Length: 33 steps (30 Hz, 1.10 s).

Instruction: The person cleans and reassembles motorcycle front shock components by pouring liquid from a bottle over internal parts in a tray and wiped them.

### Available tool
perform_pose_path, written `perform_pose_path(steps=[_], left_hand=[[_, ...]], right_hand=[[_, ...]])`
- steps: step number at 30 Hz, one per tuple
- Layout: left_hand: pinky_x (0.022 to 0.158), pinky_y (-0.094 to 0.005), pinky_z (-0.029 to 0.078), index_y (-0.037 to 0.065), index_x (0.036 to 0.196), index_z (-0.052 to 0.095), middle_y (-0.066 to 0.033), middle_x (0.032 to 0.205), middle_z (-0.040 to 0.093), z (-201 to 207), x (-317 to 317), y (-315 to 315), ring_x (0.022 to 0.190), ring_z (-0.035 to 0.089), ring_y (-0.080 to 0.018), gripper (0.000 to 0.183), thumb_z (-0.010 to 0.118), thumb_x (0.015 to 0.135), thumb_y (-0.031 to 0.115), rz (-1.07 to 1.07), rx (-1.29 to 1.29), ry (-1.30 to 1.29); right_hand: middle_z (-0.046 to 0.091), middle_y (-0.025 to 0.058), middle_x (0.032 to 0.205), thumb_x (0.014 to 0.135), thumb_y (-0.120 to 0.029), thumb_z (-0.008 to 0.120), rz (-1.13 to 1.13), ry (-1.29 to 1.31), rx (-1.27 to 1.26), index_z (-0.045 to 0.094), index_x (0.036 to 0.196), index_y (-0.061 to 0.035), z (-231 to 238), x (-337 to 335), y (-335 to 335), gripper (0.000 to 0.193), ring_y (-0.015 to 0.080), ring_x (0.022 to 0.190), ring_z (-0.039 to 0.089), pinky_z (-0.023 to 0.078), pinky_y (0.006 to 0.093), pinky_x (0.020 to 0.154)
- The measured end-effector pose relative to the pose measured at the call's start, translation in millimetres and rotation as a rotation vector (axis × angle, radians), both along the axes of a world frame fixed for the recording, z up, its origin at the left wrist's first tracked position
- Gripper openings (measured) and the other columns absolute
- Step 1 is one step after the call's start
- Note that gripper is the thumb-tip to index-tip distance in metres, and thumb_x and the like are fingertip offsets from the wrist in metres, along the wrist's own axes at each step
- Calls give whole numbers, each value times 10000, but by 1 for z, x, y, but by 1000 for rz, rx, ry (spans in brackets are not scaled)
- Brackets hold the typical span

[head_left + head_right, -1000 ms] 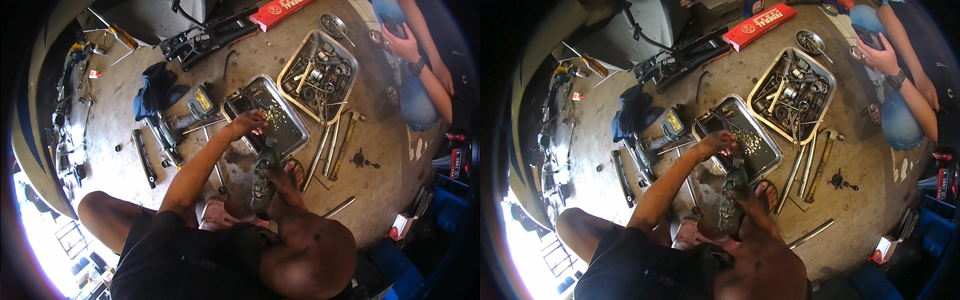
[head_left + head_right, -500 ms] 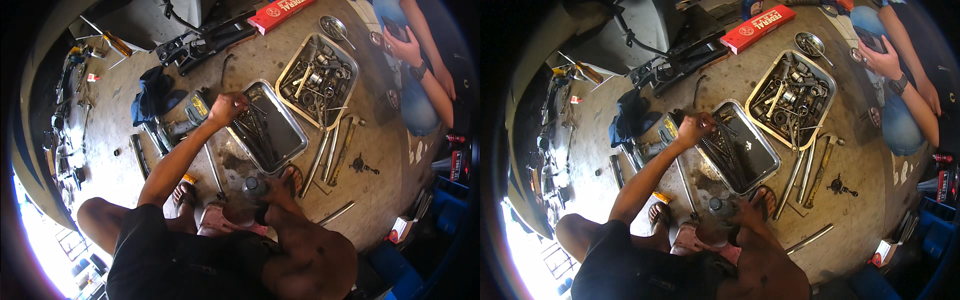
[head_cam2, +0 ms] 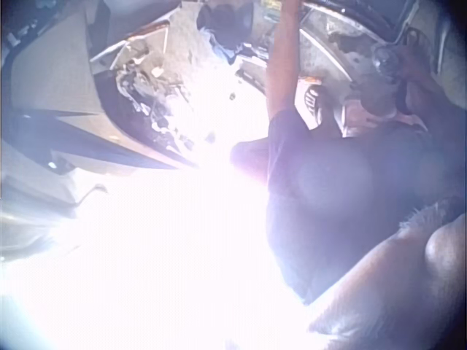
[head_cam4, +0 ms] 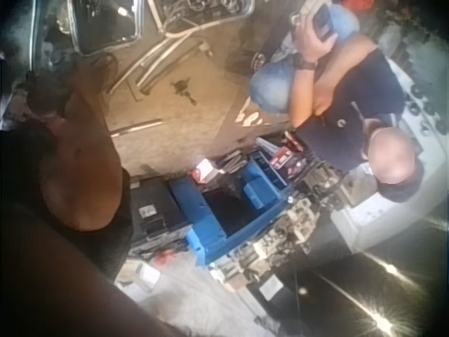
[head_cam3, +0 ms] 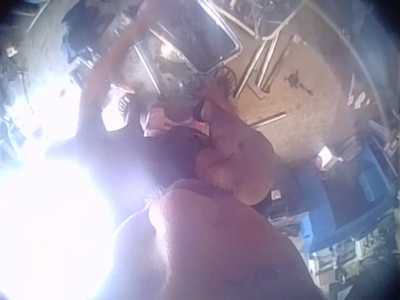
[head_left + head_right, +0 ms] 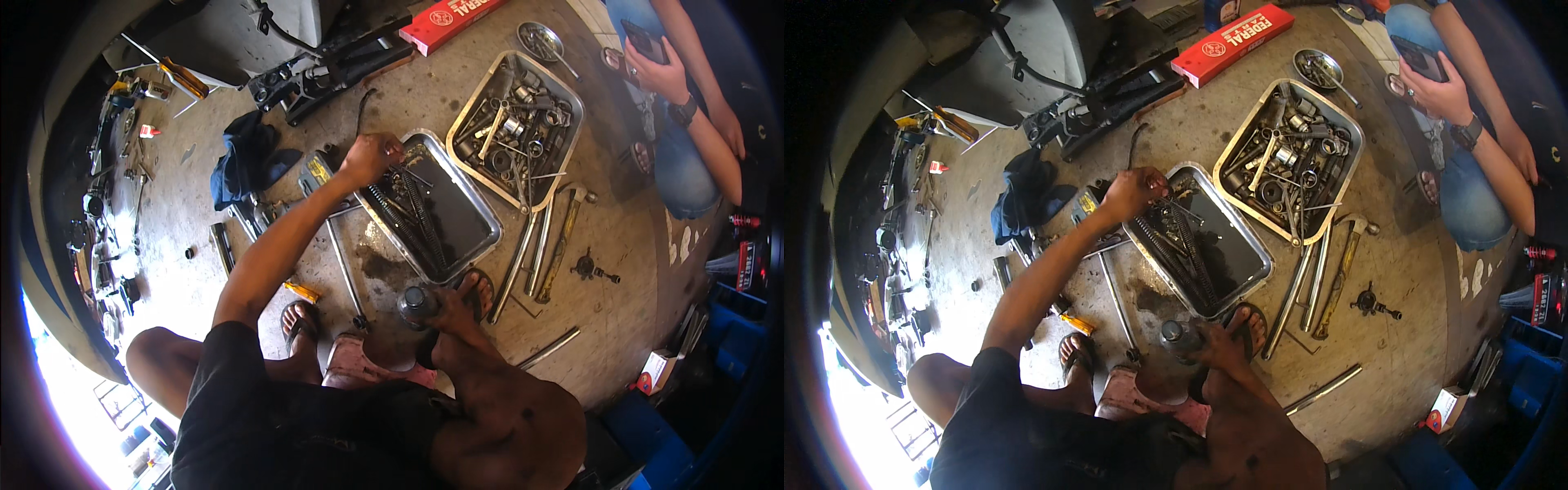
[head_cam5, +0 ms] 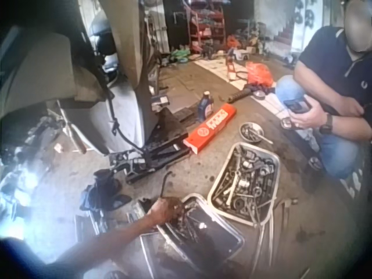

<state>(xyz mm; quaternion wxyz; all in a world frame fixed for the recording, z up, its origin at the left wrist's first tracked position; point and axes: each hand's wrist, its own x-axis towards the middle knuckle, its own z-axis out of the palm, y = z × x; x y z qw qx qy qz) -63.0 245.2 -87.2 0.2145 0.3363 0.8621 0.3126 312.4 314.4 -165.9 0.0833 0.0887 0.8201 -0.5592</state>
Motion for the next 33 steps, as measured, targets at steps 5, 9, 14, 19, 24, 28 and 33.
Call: perform_pose_path(steps=[5, 9, 14, 19, 24, 28, 33], left_hand=[[692, -294, 523, 71, 939, 642, -68, 856, 671, 11, -72, 22, 771, 659, -144, 170, 648, 843, 211, -118, -97, 139], [699, -267, 527, 44, 973, 612, -46, 871, 615, 37, -132, 44, 760, 619, -116, 123, 612, 862, 95, -85, 112, -234], [729, -293, 538, 31, 1034, 603, -67, 835, 619, 40, -177, 52, 791, 631, -164, 231, 659, 812, 58, -197, 72, -165], [764, -382, 544, 89, 1102, 616, -130, 953, 660, 53, -214, 61, 823, 668, -272, 292, 634, 811, 114, -142, -317, 622], [833, -439, 534, 123, 1030, 664, -146, 1019, 676, 72, -227, 84, 950, 667, -327, 208, 556, 860, 174, 92, -286, 934], [844, -438, 533, 145, 987, 686, -134, 990, 687, 10, -254, 31, 961, 661, -336, 197, 569, 849, 220, 48, -189, 1416], [845, -432, 529, 168, 1002, 689, -137, 979, 689, 80, -190, 88, 957, 658, -348, 209, 588, 832, 235, 255, -334, 669]], right_hand=[[603, 200, 1050, 603, -320, 862, 20, 18, -19, 574, 1163, 12, -12, 4, 0, 712, 357, 1043, 579, 453, 403, 921], [596, 199, 1064, 606, -316, 861, 35, 4, -15, 571, 1168, 8, -6, 1, 1, 710, 354, 1045, 578, 452, 401, 922], [587, 198, 1081, 609, -310, 859, 41, 24, -5, 568, 1174, 3, -11, 4, 1, 709, 350, 1049, 577, 451, 399, 924], [577, 196, 1098, 613, -305, 858, 57, 126, 34, 564, 1181, -2, -27, 14, -5, 707, 346, 1053, 576, 449, 397, 927], [568, 195, 1115, 617, -300, 856, 59, 318, 188, 560, 1187, -7, -49, 23, -3, 706, 343, 1057, 575, 448, 395, 929], [531, 185, 1176, 637, -277, 850, 114, 226, 34, 524, 1230, -22, -20, 3, -8, 722, 329, 1071, 570, 447, 396, 932], [529, 171, 1166, 640, -228, 852, 14, 152, 133, 476, 1272, -18, -34, 23, -11, 765, 326, 1073, 570, 445, 405, 935]])
